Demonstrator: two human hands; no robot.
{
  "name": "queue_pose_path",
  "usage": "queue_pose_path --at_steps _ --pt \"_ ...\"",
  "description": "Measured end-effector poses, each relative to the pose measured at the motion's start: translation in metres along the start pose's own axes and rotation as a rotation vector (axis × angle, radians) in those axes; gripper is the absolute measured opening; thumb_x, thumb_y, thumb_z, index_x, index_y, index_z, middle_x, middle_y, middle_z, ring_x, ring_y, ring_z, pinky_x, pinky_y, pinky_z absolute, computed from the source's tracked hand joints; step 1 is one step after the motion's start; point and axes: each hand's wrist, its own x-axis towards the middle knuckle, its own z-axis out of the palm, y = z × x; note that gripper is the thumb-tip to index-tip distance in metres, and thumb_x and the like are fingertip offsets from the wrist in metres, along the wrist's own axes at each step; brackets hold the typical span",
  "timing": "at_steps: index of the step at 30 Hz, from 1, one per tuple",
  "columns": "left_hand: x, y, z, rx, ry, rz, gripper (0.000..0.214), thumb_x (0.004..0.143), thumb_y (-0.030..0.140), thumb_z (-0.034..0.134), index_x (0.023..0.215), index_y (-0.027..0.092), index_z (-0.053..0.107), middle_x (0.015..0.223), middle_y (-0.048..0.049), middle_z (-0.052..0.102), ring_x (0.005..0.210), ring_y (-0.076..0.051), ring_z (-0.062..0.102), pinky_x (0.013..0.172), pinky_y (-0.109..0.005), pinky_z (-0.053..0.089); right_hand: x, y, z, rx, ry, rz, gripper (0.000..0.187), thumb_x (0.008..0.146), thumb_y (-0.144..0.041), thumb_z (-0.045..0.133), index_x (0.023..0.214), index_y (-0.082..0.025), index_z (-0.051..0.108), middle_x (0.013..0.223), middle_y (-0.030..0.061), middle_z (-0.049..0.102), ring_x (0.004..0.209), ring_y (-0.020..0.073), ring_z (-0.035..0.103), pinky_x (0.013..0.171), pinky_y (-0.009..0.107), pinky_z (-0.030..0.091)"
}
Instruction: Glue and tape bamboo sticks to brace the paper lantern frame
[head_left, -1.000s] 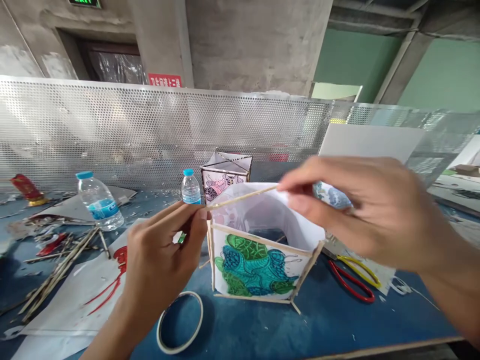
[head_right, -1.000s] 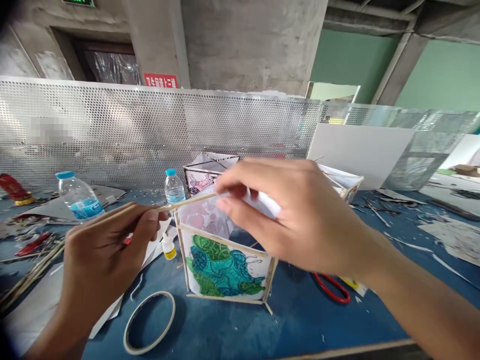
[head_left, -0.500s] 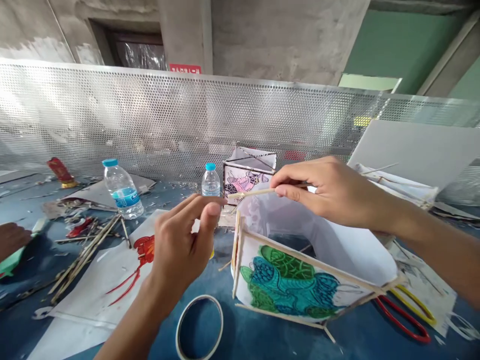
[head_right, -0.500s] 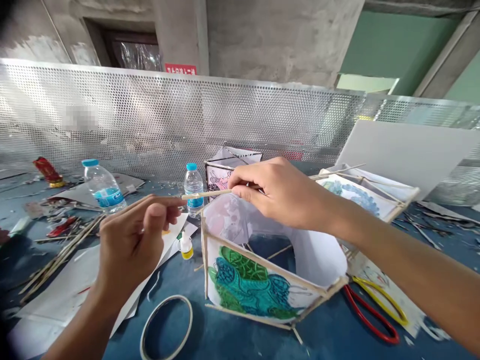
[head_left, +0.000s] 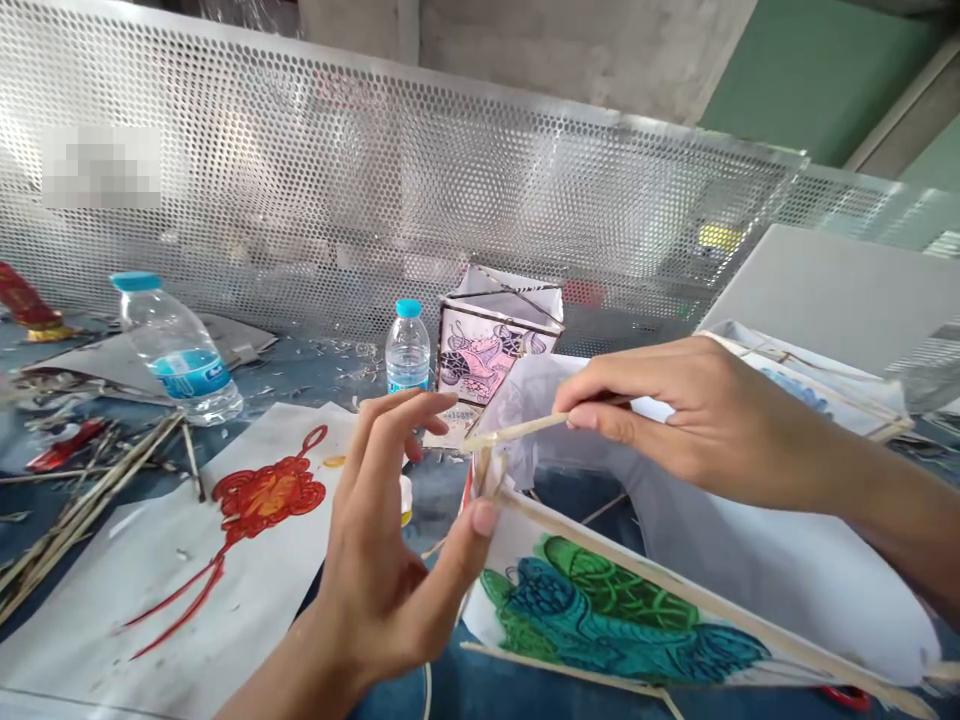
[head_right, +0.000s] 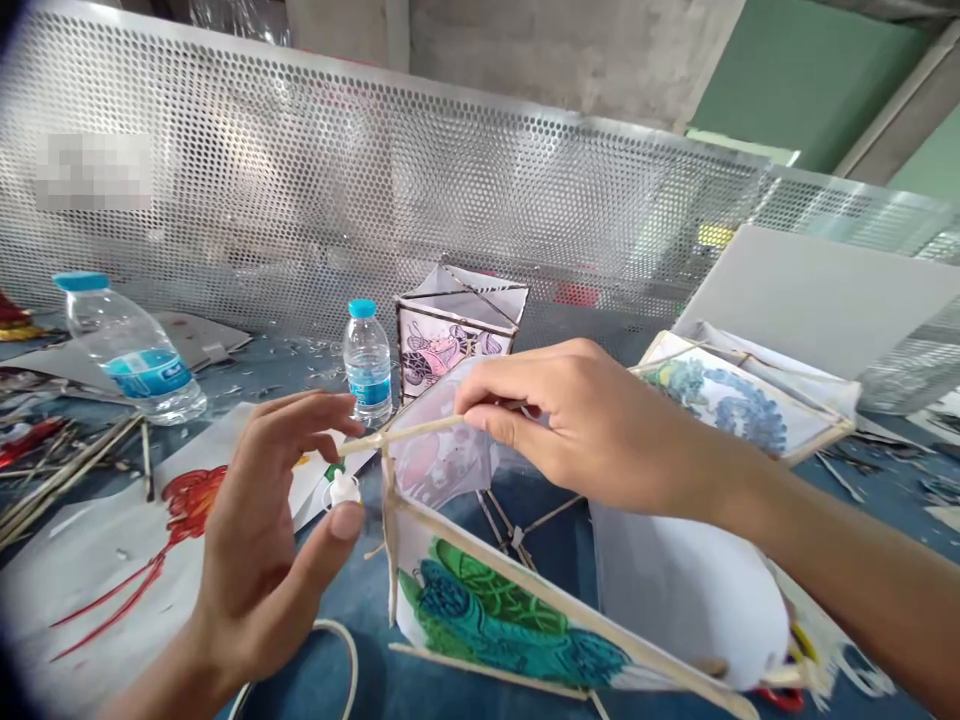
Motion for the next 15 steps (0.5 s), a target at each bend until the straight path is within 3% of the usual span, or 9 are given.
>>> queue_pose_path --at_steps 15 --pt "-0.0001 0.0025 0.0011 0.039 -0.026 0.019 0.049 0.100 0.025 0.072 0.147 0.020 0.061 0.132 -0.0090 0.063 0.111 -0.023 0.057 0.086 -0.044 0.050 -0.0029 0.0021 0.0012 -0.024 -0.010 0.005 0.020 0.112 -0.022 0.065 0.099 -0.022 0.080 0.082 -0.0072 0.079 0.066 0.0074 0.064 0.064 0.022 0.045"
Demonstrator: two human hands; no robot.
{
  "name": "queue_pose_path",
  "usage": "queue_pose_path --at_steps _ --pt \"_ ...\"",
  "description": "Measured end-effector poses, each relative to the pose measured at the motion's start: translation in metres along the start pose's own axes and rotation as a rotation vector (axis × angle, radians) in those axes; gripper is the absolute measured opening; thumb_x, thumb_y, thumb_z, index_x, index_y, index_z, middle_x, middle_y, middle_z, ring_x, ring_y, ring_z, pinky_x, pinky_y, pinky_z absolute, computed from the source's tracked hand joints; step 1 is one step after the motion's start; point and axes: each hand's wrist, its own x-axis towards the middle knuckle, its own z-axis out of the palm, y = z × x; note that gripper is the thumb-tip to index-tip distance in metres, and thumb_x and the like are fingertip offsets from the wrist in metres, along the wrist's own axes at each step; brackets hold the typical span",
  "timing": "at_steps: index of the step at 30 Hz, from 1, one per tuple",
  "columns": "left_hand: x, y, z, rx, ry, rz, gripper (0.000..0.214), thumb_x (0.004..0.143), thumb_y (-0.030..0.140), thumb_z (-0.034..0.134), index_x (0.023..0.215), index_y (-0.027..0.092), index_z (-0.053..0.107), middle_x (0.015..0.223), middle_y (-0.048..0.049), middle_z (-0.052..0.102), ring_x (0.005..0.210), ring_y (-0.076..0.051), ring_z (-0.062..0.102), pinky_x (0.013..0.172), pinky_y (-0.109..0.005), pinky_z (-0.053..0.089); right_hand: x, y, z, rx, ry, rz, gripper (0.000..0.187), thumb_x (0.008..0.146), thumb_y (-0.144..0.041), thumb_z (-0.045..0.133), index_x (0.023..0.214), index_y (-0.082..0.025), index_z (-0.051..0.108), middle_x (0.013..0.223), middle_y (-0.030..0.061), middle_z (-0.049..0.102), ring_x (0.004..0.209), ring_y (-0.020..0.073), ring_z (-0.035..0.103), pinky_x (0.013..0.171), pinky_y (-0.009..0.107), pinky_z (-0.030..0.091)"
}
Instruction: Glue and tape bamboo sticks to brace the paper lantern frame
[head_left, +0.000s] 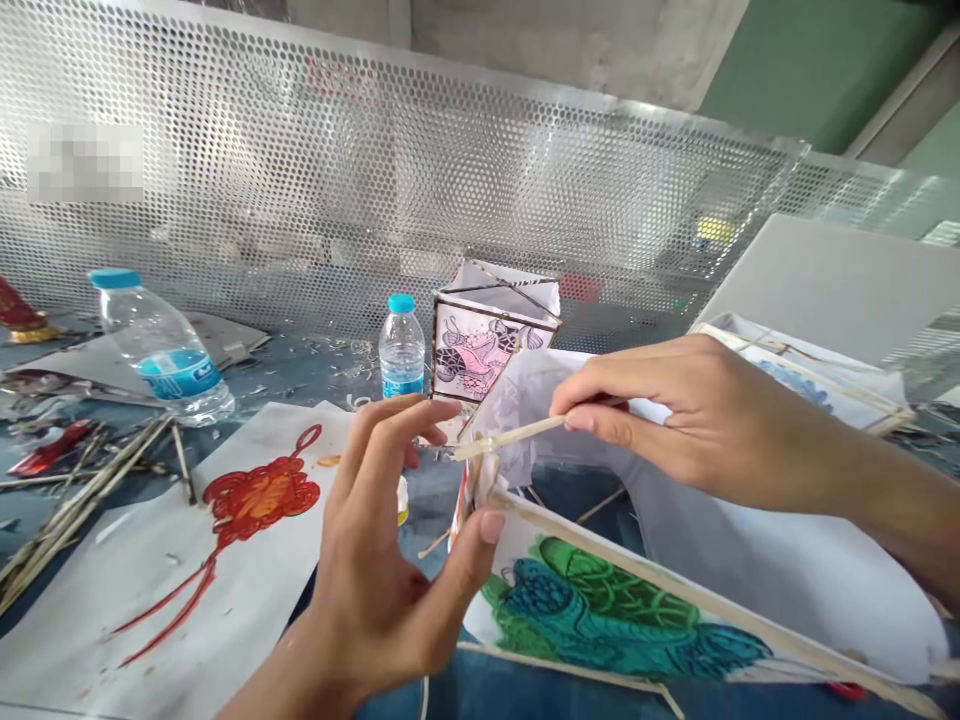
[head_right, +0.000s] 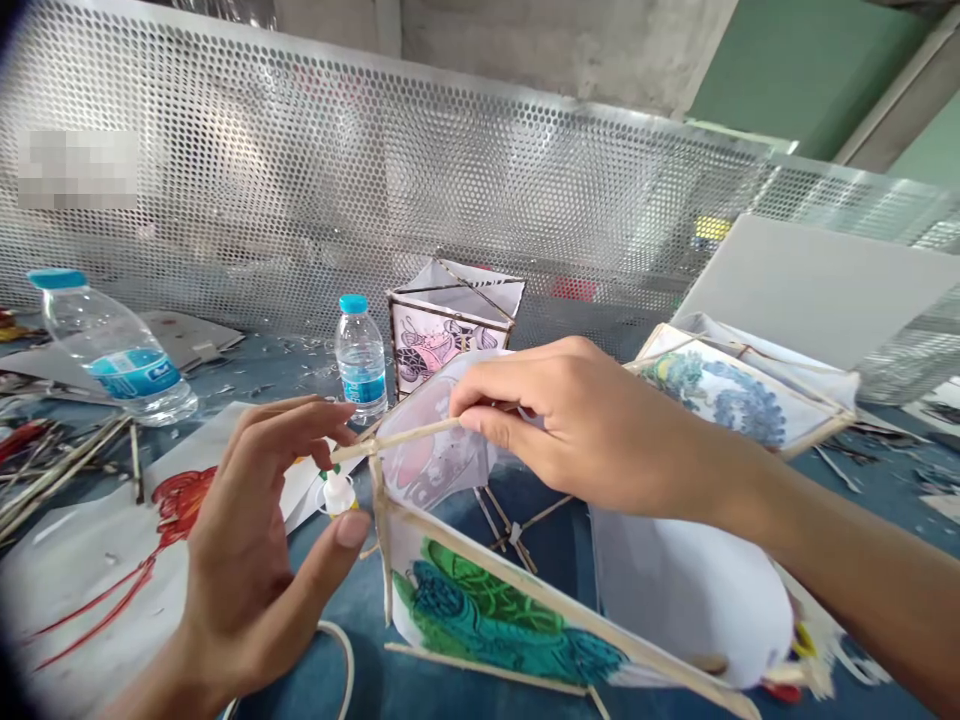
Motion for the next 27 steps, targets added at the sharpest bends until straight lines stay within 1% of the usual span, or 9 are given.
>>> queue_pose_path --at_steps 6,9,11,16,20,24,27 --pt "0.001 0.000 0.001 0.014 -0.018 0.011 0.044 0.101 0.026 0.071 0.144 0.021 0.062 0.131 -0.0088 0.065 0.108 -0.022 0.058 0.083 -0.042 0.051 -0.002 0.002 0.000 0.022 -0.032 0.043 0.021 0.113 -0.027 0.065 0.100 -0.022 0.081 0.084 -0.0059 0.080 0.067 0.0100 0.064 0.067 0.026 0.046" --pt "0.002 0.001 0.002 0.023 -0.021 0.001 0.041 0.102 0.025 0.069 0.142 0.022 0.063 0.128 -0.0080 0.065 0.106 -0.021 0.059 0.080 -0.041 0.052 -0.001 0.001 0.000 0.036 -0.053 0.045 0.021 0.114 -0.027 0.065 0.100 -0.022 0.080 0.085 -0.0060 0.080 0.069 0.0108 0.065 0.069 0.027 0.046" --pt "0.002 0.003 0.003 0.003 -0.020 -0.021 0.038 0.102 0.024 0.070 0.140 0.024 0.064 0.125 -0.0074 0.065 0.105 -0.021 0.060 0.079 -0.040 0.053 0.000 0.001 0.000 0.052 -0.073 0.043 0.021 0.114 -0.028 0.065 0.100 -0.022 0.080 0.085 -0.0055 0.081 0.070 0.0117 0.066 0.070 0.029 0.045" --pt "0.005 0.007 0.005 -0.049 -0.010 -0.093 0.022 0.106 0.025 0.071 0.128 0.027 0.069 0.119 -0.0045 0.064 0.103 -0.019 0.062 0.078 -0.037 0.054 0.000 0.000 0.002 0.091 -0.117 0.051 0.021 0.115 -0.029 0.064 0.104 -0.022 0.080 0.094 -0.0034 0.084 0.078 0.0143 0.072 0.073 0.031 0.047" --pt "0.006 0.009 0.005 -0.068 -0.005 -0.112 0.020 0.106 0.023 0.073 0.126 0.028 0.071 0.117 -0.0031 0.065 0.099 -0.016 0.062 0.077 -0.035 0.054 0.000 0.001 0.003 0.080 -0.139 0.046 0.021 0.116 -0.027 0.062 0.105 -0.022 0.080 0.097 -0.0028 0.084 0.083 0.0147 0.073 0.075 0.031 0.047" --pt "0.007 0.012 0.004 -0.059 0.014 -0.123 0.017 0.104 0.026 0.077 0.120 0.028 0.073 0.116 -0.0017 0.065 0.097 -0.015 0.060 0.074 -0.032 0.053 -0.002 0.001 0.001 0.081 -0.169 0.052 0.020 0.116 -0.028 0.062 0.106 -0.023 0.079 0.098 -0.0019 0.084 0.083 0.0158 0.074 0.073 0.031 0.047" --pt "0.007 0.014 0.003 -0.062 0.022 -0.139 0.014 0.104 0.025 0.077 0.118 0.028 0.073 0.116 -0.0010 0.065 0.095 -0.014 0.060 0.075 -0.032 0.053 -0.003 0.002 0.001 0.095 -0.184 0.042 0.020 0.116 -0.029 0.062 0.106 -0.024 0.078 0.098 -0.0017 0.084 0.082 0.0160 0.074 0.073 0.031 0.048"
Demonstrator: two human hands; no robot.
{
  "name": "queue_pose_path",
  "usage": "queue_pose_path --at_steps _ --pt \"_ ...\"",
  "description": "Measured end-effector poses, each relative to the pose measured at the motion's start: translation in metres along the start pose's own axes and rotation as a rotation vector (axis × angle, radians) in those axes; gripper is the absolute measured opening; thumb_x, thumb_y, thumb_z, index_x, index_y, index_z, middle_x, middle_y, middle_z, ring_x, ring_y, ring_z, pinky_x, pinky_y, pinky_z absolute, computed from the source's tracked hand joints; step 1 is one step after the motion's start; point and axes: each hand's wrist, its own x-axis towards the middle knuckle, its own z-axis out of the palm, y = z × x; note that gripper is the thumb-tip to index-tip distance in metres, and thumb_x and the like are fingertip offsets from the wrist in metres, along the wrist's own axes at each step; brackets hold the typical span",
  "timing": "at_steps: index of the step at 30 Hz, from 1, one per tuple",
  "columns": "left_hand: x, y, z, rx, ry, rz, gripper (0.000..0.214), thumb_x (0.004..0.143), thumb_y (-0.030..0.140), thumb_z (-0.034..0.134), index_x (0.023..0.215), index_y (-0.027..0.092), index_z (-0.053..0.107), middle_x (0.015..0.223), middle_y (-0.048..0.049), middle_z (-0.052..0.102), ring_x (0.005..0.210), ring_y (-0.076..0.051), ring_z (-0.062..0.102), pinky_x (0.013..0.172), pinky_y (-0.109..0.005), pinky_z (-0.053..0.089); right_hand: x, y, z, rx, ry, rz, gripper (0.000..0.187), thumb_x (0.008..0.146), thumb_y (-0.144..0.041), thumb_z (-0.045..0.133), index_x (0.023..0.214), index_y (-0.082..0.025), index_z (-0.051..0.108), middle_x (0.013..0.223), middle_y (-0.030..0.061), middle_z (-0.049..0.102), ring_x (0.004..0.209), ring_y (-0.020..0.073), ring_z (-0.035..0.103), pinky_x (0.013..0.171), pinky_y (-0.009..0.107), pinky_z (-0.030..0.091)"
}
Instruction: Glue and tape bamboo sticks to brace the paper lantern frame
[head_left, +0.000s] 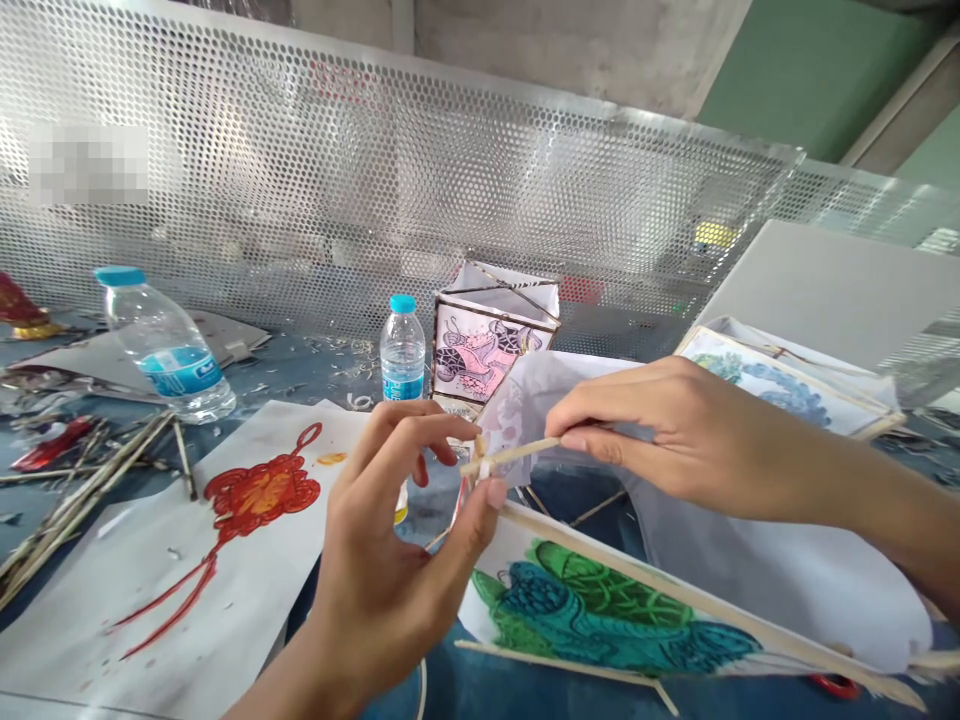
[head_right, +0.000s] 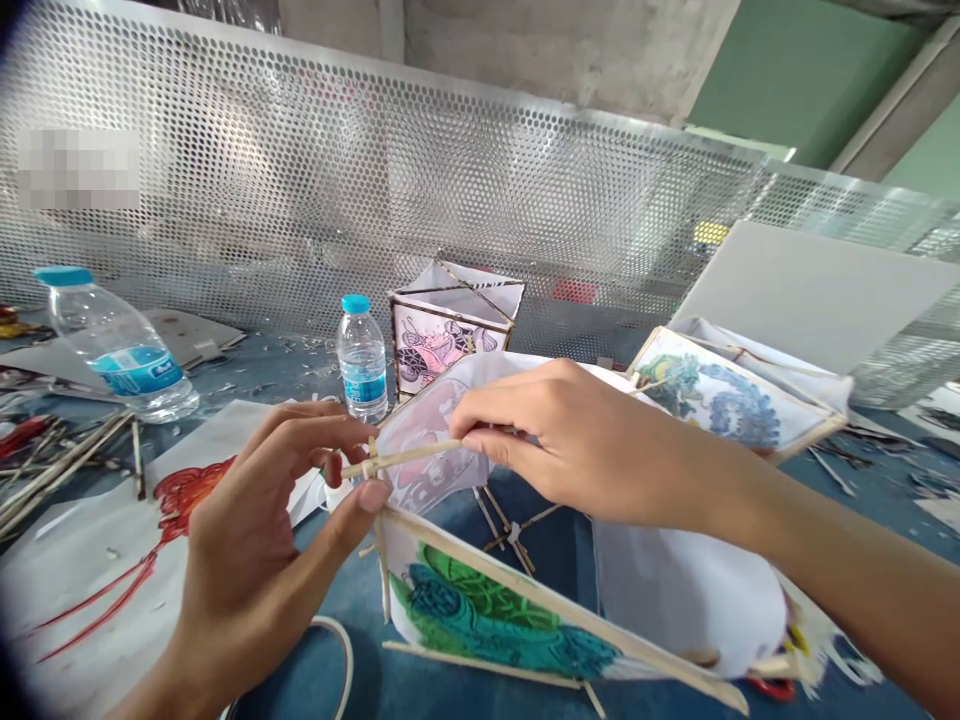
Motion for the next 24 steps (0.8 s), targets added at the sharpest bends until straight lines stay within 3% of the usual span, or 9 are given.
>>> queue_pose_path --at_steps 8,24 --pt "0.0026 0.0025 0.0002 -0.096 -0.034 -0.005 0.010 0.105 0.024 0.073 0.113 0.028 0.072 0.109 -0.0011 0.066 0.097 -0.017 0.063 0.074 -0.036 0.053 -0.0015 -0.0058 0.0014 -0.006 0.027 -0.023 0.021 0.116 -0.029 0.063 0.103 -0.024 0.078 0.096 -0.0010 0.084 0.081 0.0162 0.074 0.074 0.031 0.049" --pt "0.0019 0.0036 0.0005 -0.143 -0.005 -0.056 0.011 0.103 0.022 0.077 0.109 0.031 0.076 0.111 0.0009 0.071 0.102 -0.015 0.068 0.075 -0.030 0.058 -0.0041 -0.0056 0.0003 0.019 0.000 -0.037 0.022 0.118 -0.030 0.062 0.106 -0.023 0.079 0.098 -0.0008 0.084 0.084 0.0148 0.076 0.076 0.030 0.052"
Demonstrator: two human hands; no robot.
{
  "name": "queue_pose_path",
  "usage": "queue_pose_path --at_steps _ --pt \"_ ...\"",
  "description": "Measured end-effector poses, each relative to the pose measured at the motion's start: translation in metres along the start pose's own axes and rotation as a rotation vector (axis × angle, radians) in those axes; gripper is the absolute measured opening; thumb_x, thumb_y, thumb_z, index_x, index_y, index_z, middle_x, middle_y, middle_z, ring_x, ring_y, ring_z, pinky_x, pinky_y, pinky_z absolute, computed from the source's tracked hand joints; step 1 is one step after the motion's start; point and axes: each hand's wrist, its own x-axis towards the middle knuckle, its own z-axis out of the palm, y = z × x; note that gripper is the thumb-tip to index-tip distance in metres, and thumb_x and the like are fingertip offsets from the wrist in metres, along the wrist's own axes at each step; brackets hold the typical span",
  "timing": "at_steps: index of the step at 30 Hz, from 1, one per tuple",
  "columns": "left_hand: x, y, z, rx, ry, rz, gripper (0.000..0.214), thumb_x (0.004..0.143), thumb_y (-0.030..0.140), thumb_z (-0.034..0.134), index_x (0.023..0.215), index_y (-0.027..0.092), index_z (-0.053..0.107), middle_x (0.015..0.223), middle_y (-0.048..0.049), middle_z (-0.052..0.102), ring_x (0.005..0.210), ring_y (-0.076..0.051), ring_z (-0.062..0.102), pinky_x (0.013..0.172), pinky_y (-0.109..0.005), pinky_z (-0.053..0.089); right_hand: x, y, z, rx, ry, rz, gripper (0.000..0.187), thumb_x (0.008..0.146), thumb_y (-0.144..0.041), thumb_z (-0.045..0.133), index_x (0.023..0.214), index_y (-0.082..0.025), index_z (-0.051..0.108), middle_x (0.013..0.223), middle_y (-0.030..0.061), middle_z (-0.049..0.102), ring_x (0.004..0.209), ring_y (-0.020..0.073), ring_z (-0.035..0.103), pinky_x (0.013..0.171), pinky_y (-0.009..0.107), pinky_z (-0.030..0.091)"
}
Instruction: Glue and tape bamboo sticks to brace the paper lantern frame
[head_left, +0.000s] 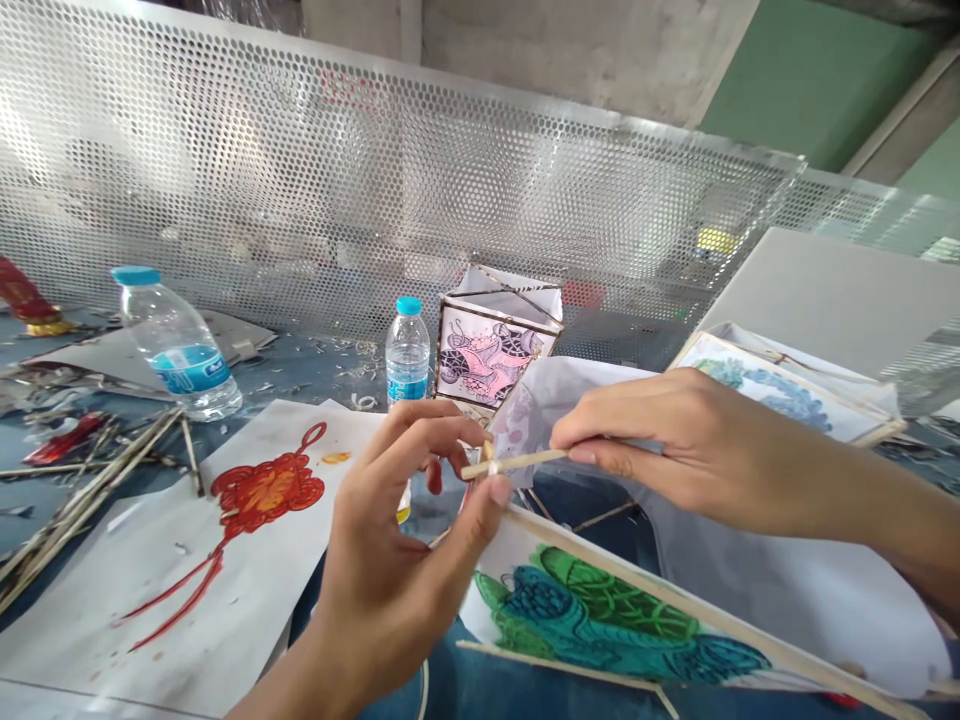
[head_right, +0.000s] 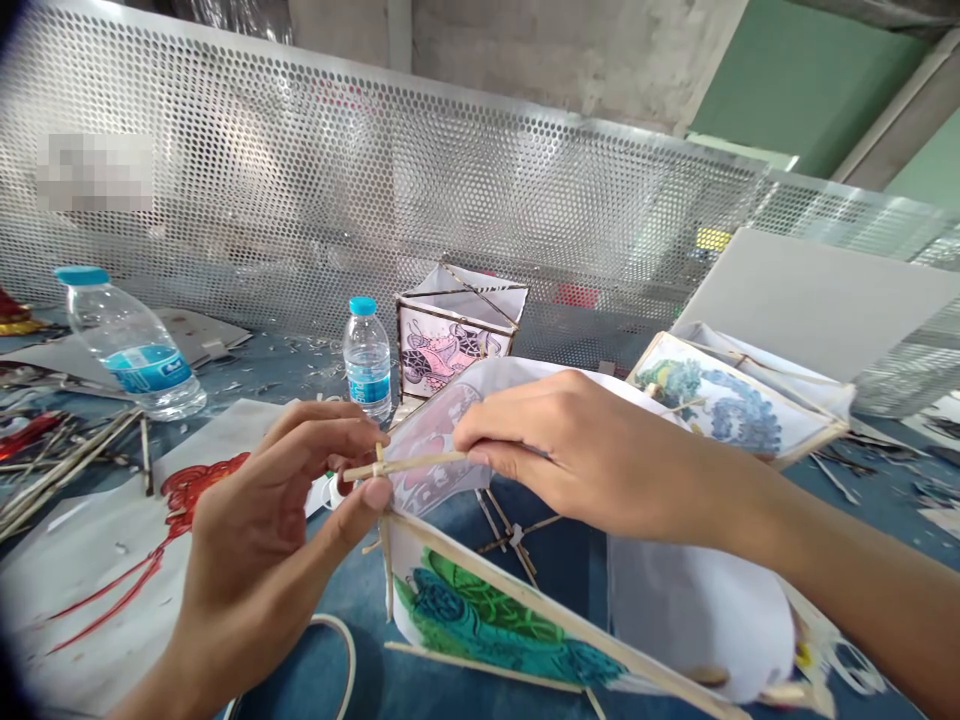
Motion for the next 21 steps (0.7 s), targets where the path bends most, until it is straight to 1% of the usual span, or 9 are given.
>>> queue_pose_path --at_steps 10,16,19,21 --pt "-0.003 0.000 0.001 0.012 0.033 -0.034 0.012 0.102 0.026 0.080 0.111 0.033 0.080 0.113 -0.0010 0.072 0.104 -0.018 0.070 0.072 -0.032 0.060 -0.002 0.002 -0.001 0.000 -0.002 0.006 0.021 0.117 -0.033 0.064 0.109 -0.026 0.082 0.100 0.0002 0.086 0.083 0.0170 0.076 0.073 0.031 0.052" --pt "-0.003 -0.001 0.001 0.021 0.036 -0.040 0.011 0.104 0.026 0.079 0.111 0.034 0.080 0.114 0.0001 0.071 0.107 -0.017 0.070 0.072 -0.031 0.058 0.000 0.004 0.001 -0.011 -0.008 0.012 0.021 0.116 -0.031 0.063 0.111 -0.025 0.083 0.103 0.0011 0.088 0.088 0.0180 0.080 0.078 0.031 0.054" --pt "-0.004 -0.002 0.001 0.018 0.030 -0.042 0.011 0.103 0.027 0.078 0.112 0.034 0.079 0.116 0.0005 0.070 0.106 -0.017 0.070 0.072 -0.030 0.059 -0.005 0.004 -0.003 -0.072 0.009 0.033 0.023 0.117 -0.039 0.064 0.124 -0.027 0.083 0.118 0.0024 0.089 0.101 0.0218 0.084 0.085 0.033 0.058" --pt "-0.004 -0.002 0.001 0.014 0.025 -0.033 0.011 0.103 0.026 0.077 0.111 0.033 0.078 0.115 0.0004 0.069 0.105 -0.017 0.070 0.070 -0.030 0.058 -0.016 0.003 -0.012 -0.139 0.069 0.051 0.030 0.117 -0.047 0.064 0.138 -0.032 0.080 0.131 0.0028 0.087 0.110 0.0255 0.084 0.090 0.036 0.059"
